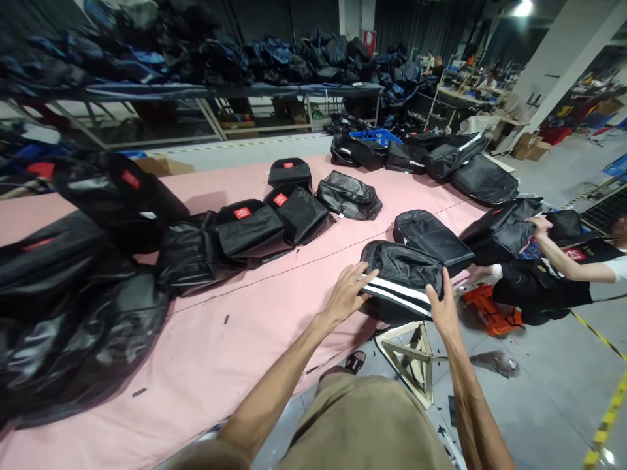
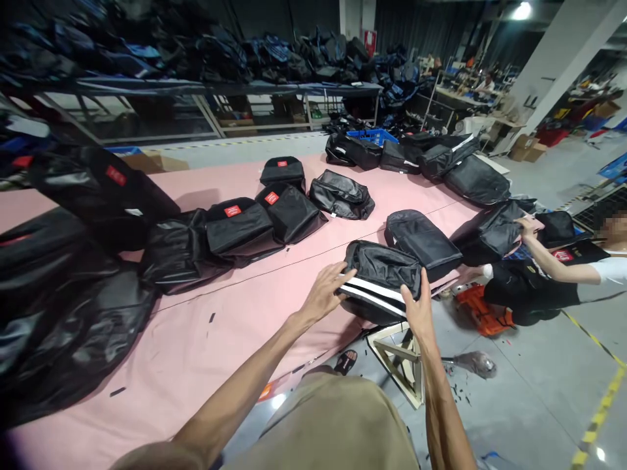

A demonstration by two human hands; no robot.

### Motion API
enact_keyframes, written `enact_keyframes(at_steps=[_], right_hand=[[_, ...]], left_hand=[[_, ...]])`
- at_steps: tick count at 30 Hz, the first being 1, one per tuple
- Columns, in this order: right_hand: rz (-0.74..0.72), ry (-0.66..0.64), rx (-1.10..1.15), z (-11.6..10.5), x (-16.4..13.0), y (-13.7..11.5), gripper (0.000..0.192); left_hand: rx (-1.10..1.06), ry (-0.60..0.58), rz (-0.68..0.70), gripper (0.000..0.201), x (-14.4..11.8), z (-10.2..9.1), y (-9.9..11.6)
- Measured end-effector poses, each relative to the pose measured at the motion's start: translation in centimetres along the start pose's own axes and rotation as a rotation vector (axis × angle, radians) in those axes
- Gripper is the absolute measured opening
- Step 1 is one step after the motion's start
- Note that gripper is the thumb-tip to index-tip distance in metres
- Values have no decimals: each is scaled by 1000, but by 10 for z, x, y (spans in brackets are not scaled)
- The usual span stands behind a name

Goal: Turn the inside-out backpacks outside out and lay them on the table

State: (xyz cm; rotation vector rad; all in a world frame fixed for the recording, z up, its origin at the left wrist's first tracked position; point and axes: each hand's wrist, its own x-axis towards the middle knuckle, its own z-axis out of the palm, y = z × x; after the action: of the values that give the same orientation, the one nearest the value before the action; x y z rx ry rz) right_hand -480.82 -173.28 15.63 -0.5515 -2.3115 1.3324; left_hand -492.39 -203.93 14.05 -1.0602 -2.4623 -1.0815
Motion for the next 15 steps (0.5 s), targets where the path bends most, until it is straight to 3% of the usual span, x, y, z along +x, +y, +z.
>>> enact_keyframes(at_steps=[4,7,9,12,15], right_hand=[[-326,-82,-384,-1,2,-42,99],[-599,-203,-655,9,5,-56,95],[-682,-253,-784,20,16,-58,99],[-726,-311,-858,40,44,-57,101],[-716,-328,-853,57,68,-64,95]], left_hand=[[73,2,255,69,-8,16,15],[27,-79,371,67,-51,36,16],[6,-205,394,63,-94,54,10],[72,-413,267,52,-154,78,-6],[158,-580,95,54,-179,95,-25]])
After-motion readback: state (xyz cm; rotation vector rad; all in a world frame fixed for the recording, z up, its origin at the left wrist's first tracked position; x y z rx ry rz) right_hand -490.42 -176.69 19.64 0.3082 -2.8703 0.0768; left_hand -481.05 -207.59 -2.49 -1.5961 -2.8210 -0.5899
